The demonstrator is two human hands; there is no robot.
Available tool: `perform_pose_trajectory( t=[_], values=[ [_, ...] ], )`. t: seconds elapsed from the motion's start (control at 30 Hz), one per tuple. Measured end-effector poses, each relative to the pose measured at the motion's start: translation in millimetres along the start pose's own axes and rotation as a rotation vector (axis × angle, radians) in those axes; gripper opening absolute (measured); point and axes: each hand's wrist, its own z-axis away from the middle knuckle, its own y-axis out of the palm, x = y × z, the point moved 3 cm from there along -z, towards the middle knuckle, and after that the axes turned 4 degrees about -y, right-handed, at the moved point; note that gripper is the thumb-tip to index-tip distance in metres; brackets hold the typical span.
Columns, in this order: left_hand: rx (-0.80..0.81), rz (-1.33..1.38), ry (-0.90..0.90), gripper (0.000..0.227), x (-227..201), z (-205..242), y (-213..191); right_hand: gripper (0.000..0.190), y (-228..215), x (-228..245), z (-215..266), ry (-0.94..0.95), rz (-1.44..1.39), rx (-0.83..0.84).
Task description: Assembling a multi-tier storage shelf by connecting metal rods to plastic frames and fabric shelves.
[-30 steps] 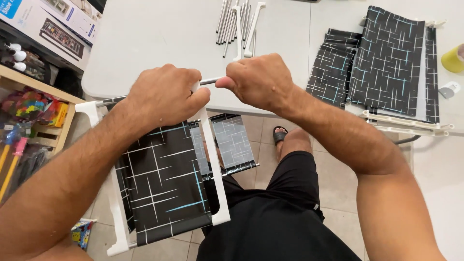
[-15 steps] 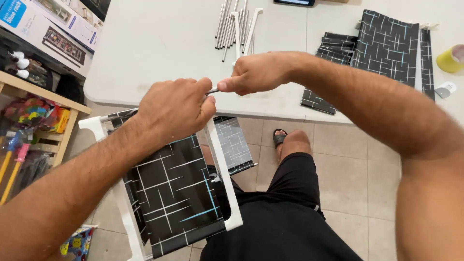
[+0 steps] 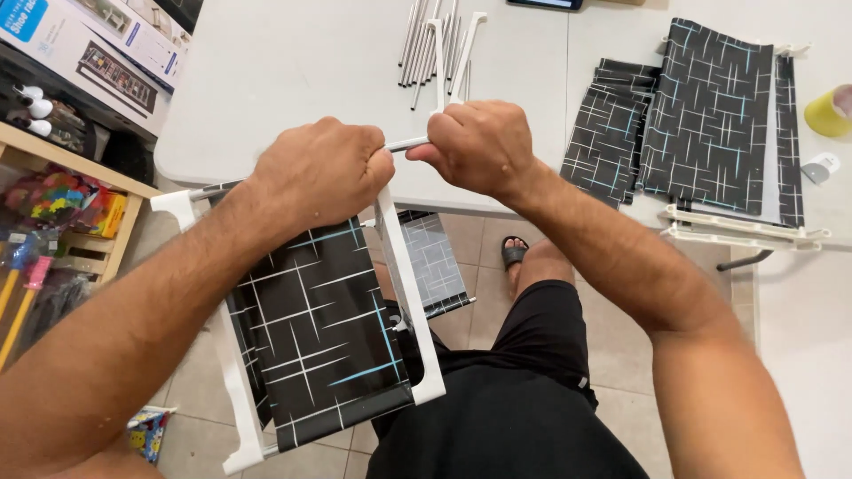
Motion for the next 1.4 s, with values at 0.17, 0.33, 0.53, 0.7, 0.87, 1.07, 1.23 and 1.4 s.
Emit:
perform_pose_trajectory(
  t=[0.17,0.33,0.53,0.7,0.87,1.07,1.23,1.4],
  values=[
    [-0.022,-0.072,0.064,0.055,-7,-7,7,0.056,-28,-12,-34,0.670,-0.660,1.027],
    [0.005,-0.024,0.091,0.058,-15,-1,-5,0.053,-28,-8,-7,0.371,-0.466,0.703],
    [0.013,-0.052,0.124,0.059,-14,-4,-3,0.045,-21,5,18,0.142,-0.081,0.175],
    [-0.057,-0.063,0.280,0.052,-19,2,3,0.050,-41,-18,-13,0.612,-0.670,0.936],
    [-0.008,-0.028,0.261,0.052,-21,12,-2,0.041,-55,-9,-5,0.583,-0.797,0.925],
    [0.005,-0.011,0.216,0.051,-18,14,-5,0.038,-48,4,9,0.213,-0.313,0.558],
    [0.026,-0.007,0.196,0.050,-17,16,-8,0.031,-42,15,18,0.095,-0.040,0.199],
    [0.031,-0.022,0.188,0.051,-12,18,-7,0.038,-30,16,18,0.001,0.071,-0.009]
  ],
)
